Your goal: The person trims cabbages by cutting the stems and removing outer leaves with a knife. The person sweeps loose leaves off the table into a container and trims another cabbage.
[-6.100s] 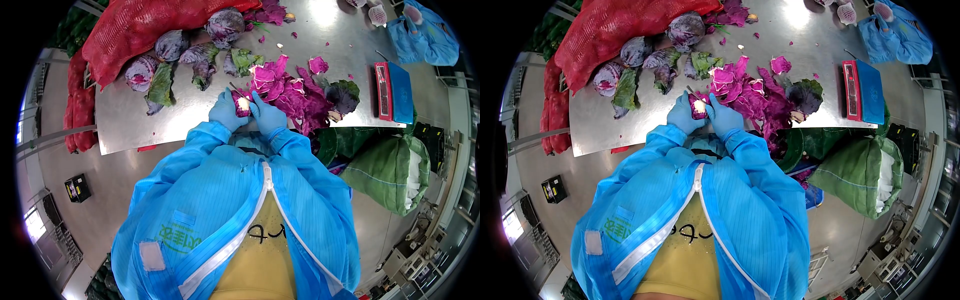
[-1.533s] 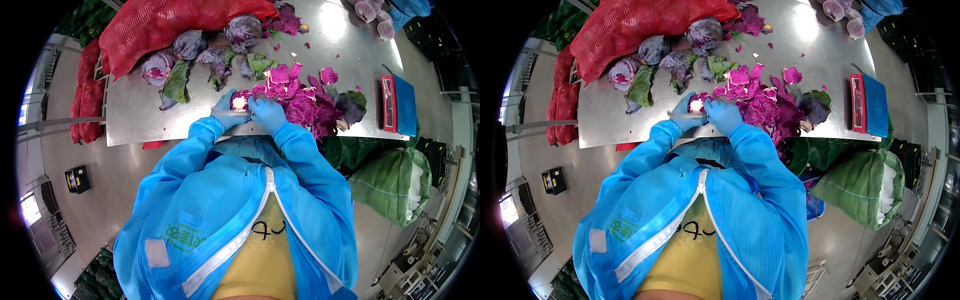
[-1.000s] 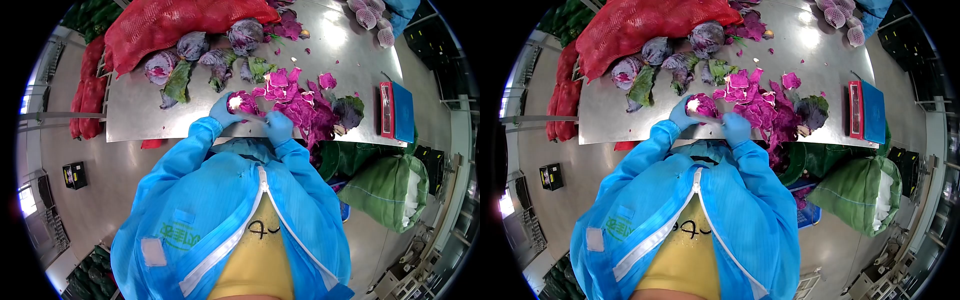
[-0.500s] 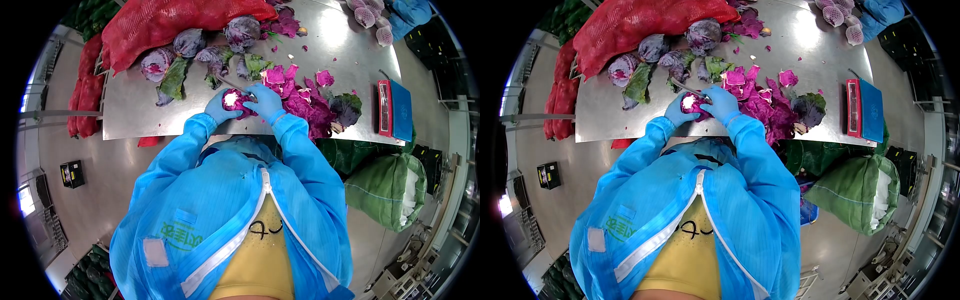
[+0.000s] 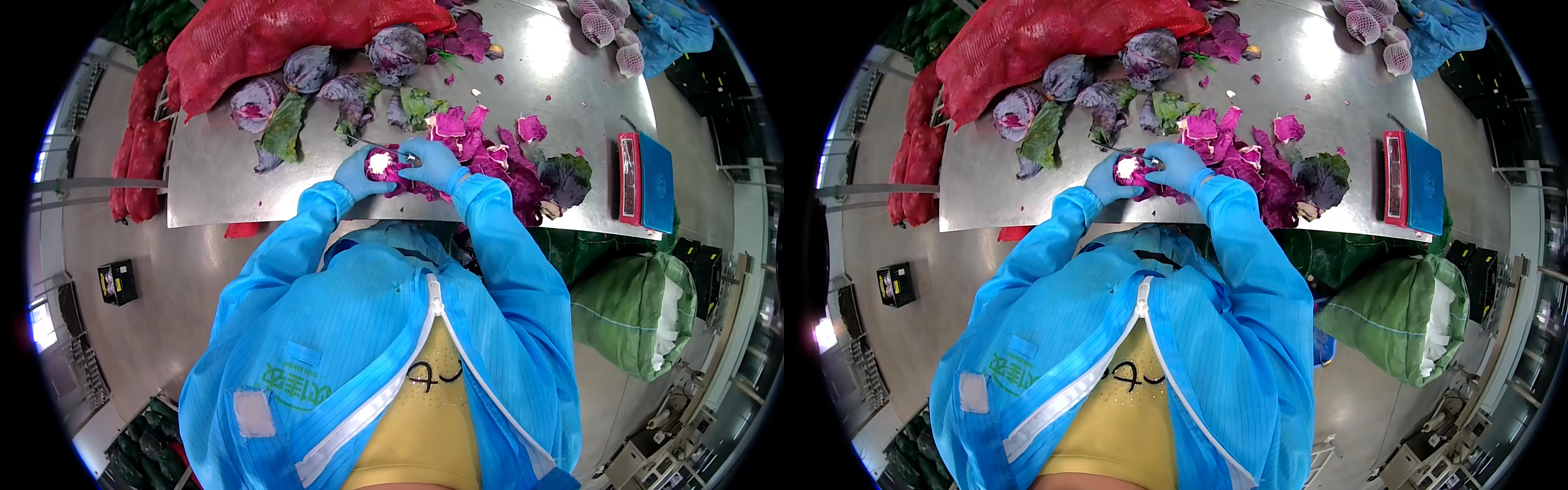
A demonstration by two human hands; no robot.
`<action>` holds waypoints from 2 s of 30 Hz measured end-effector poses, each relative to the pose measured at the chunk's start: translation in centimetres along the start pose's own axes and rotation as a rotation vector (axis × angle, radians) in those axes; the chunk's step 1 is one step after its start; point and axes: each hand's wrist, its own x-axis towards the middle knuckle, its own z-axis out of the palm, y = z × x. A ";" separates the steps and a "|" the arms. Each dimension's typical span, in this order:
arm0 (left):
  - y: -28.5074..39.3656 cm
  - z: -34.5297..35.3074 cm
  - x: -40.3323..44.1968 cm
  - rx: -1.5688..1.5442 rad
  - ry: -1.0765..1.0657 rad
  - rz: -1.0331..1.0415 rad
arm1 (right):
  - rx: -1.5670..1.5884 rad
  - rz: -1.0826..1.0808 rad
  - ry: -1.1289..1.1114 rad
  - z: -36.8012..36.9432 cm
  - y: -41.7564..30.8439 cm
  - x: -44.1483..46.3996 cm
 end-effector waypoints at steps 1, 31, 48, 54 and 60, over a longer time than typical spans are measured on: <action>0.2 -0.1 0.0 0.042 0.001 -0.027 | -0.006 -0.016 0.083 0.2 -0.4 -0.4; 1.2 2.7 -1.0 0.408 0.234 -0.125 | -0.046 0.297 0.634 5.4 -3.6 -3.6; 1.0 3.1 -0.7 0.452 0.233 -0.071 | 0.600 0.486 0.592 2.3 -1.7 -2.8; 0.5 2.8 -0.7 0.387 0.177 -0.090 | 0.228 0.247 0.491 4.6 -2.8 -2.6; -1.9 1.8 -1.4 -0.125 0.220 -0.003 | 0.130 0.386 0.590 6.0 0.3 -4.0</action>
